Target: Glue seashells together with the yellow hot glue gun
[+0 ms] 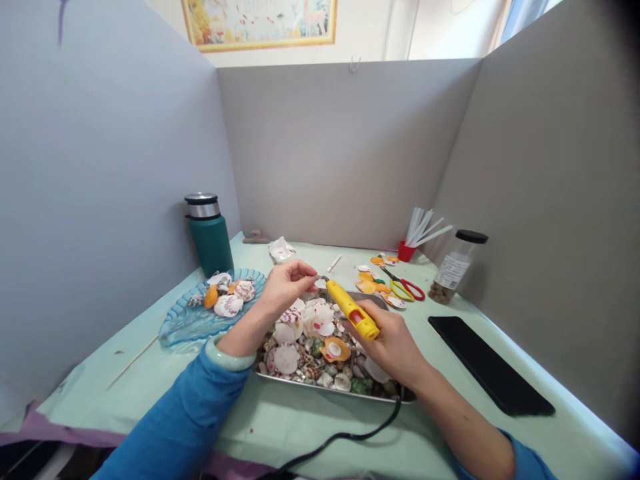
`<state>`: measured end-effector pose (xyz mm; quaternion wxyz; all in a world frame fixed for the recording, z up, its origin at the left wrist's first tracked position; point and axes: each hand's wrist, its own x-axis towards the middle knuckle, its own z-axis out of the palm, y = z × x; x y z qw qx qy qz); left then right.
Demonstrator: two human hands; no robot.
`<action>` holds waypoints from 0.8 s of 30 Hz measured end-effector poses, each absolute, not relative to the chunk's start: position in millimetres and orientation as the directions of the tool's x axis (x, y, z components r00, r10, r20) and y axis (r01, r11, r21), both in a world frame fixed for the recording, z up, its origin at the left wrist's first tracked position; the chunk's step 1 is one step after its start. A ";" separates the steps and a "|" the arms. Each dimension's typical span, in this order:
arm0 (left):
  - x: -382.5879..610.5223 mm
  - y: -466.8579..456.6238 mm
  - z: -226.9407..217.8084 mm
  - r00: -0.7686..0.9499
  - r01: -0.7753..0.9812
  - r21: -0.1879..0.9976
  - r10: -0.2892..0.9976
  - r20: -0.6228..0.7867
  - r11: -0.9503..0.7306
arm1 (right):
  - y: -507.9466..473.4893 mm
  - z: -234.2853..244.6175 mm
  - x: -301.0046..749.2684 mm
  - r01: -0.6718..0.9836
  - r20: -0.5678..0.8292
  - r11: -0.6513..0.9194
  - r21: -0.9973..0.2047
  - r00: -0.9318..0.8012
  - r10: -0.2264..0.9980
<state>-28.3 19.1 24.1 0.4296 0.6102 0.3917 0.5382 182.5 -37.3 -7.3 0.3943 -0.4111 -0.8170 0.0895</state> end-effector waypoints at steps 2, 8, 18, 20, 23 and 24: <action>-28.3 18.7 24.6 0.109 0.029 0.947 0.942 0.316 -0.321 | -37.3 -7.2 182.5 0.602 0.568 0.645 -0.471 -0.353 0.744; -28.7 18.9 25.6 0.132 0.034 0.945 0.939 0.318 -0.325 | -38.5 -5.9 181.5 0.568 0.555 0.677 -0.469 -0.407 0.726; -26.7 17.9 26.6 0.109 0.089 0.929 0.930 0.350 -0.360 | -38.0 -6.0 181.1 0.607 0.550 0.620 -0.497 -0.332 0.766; -26.5 18.8 25.6 0.110 0.115 0.919 0.925 0.364 -0.376 | -37.9 -5.5 180.5 0.605 0.537 0.616 -0.505 -0.338 0.773; -26.0 19.9 24.3 0.107 0.115 0.914 0.919 0.379 -0.390 | -38.1 -4.5 179.5 0.591 0.529 0.620 -0.516 -0.350 0.773; -25.7 20.1 24.1 0.106 0.111 0.914 0.919 0.379 -0.390 | -38.2 -4.2 179.3 0.585 0.527 0.623 -0.519 -0.356 0.772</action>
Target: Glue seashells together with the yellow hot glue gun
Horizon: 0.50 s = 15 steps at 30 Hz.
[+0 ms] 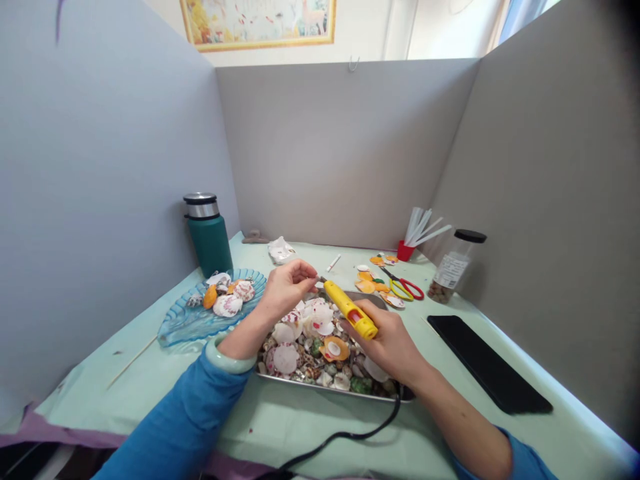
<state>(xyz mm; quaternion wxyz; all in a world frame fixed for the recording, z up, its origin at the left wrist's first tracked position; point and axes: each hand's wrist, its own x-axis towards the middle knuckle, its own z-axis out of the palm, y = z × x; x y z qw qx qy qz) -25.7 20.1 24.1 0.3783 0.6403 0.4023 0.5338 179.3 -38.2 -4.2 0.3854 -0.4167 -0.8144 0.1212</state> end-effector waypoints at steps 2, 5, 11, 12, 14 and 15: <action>-25.2 19.9 24.4 0.105 0.104 0.916 0.920 0.377 -0.387 | -38.6 -3.8 179.0 0.575 0.525 0.630 -0.522 -0.366 0.769; -24.9 18.8 25.2 0.100 0.103 0.920 0.924 0.369 -0.379 | -39.5 -3.8 179.0 0.561 0.529 0.643 -0.520 -0.379 0.759; -26.4 19.0 24.6 0.085 0.095 0.917 0.921 0.380 -0.387 | -38.6 -6.2 179.8 0.576 0.532 0.639 -0.510 -0.372 0.761; -26.6 19.2 24.6 0.083 0.091 0.918 0.922 0.379 -0.386 | -38.1 -6.7 180.0 0.587 0.536 0.632 -0.507 -0.359 0.764; -26.7 19.3 24.9 0.077 0.078 0.921 0.923 0.376 -0.382 | -37.6 -7.1 180.4 0.600 0.541 0.623 -0.502 -0.344 0.767; -26.6 19.2 25.2 0.075 0.070 0.923 0.924 0.374 -0.379 | -37.7 -7.0 180.4 0.601 0.542 0.623 -0.500 -0.344 0.767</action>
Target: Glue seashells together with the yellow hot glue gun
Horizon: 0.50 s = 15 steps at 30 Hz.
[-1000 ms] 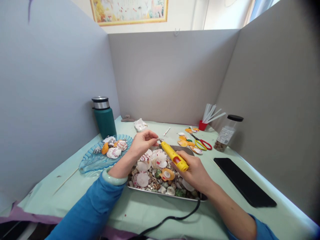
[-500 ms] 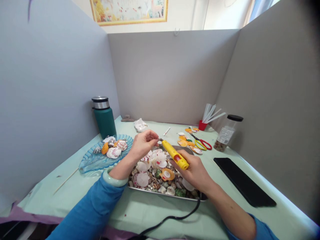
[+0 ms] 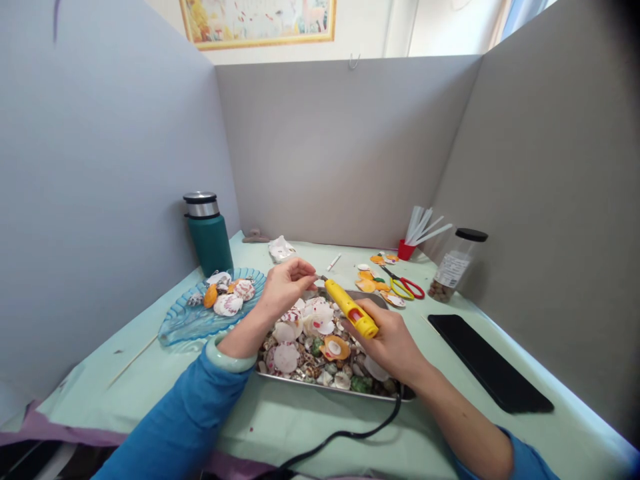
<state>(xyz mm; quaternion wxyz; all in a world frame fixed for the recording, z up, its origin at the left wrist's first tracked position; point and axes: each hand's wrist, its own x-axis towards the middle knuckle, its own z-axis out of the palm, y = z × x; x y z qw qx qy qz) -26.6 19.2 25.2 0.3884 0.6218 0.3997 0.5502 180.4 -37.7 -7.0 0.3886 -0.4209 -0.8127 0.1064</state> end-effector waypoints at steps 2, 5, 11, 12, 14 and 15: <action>-26.3 18.8 25.9 0.075 0.056 0.926 0.927 0.368 -0.373 | -38.4 -5.9 180.3 0.594 0.538 0.630 -0.500 -0.356 0.764; -25.9 18.7 25.8 0.086 0.056 0.928 0.928 0.362 -0.368 | -39.8 -4.0 179.8 0.582 0.531 0.642 -0.499 -0.380 0.757; -28.1 22.0 21.6 0.100 0.087 0.919 0.922 0.375 -0.383 | -40.1 -4.6 179.6 0.577 0.532 0.649 -0.496 -0.389 0.752; -28.7 22.5 21.0 0.095 0.090 0.916 0.919 0.382 -0.390 | -40.1 -4.6 179.6 0.580 0.532 0.645 -0.498 -0.383 0.755; -29.5 22.9 20.2 0.082 0.099 0.910 0.915 0.395 -0.402 | -40.3 -4.0 179.4 0.584 0.529 0.636 -0.506 -0.373 0.763; -29.8 22.9 20.1 0.077 0.103 0.908 0.913 0.400 -0.407 | -40.6 -3.4 179.2 0.584 0.525 0.631 -0.510 -0.370 0.767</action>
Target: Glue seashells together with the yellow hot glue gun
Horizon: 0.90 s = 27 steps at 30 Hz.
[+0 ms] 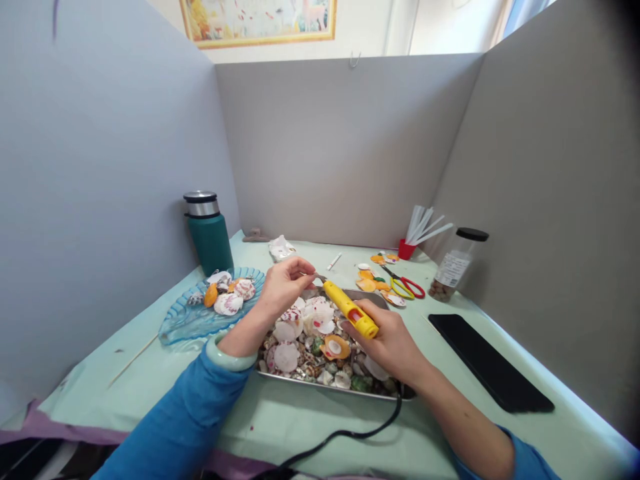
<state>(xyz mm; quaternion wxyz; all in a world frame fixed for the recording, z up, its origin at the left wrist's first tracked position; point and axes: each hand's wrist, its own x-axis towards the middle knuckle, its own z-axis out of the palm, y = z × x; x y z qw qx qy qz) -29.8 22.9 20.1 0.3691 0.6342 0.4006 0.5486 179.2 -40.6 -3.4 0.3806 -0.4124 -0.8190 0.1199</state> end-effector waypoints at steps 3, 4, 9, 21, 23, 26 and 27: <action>-30.0 22.7 20.0 0.068 0.111 0.904 0.911 0.408 -0.413 | -41.5 -1.5 178.5 0.589 0.512 0.618 -0.521 -0.364 0.778; -30.1 22.8 19.9 0.065 0.114 0.903 0.910 0.409 -0.414 | -41.7 -1.0 178.3 0.590 0.510 0.614 -0.524 -0.360 0.781; -32.1 25.5 16.8 0.060 0.137 0.887 0.898 0.437 -0.441 | -41.5 -0.7 177.2 0.603 0.511 0.592 -0.535 -0.328 0.795; -32.1 25.7 15.0 0.086 0.198 0.865 0.888 0.452 -0.460 | -42.4 1.5 176.2 0.589 0.524 0.624 -0.513 -0.362 0.771; -32.2 25.9 14.1 0.092 0.221 0.857 0.885 0.456 -0.465 | -42.2 1.5 175.8 0.586 0.521 0.624 -0.517 -0.363 0.773; -31.6 25.4 14.1 0.099 0.235 0.853 0.885 0.456 -0.466 | -42.0 0.9 175.8 0.581 0.516 0.624 -0.523 -0.368 0.774; -31.2 24.9 14.7 0.101 0.234 0.856 0.887 0.451 -0.462 | -42.0 0.7 175.9 0.579 0.517 0.625 -0.523 -0.368 0.773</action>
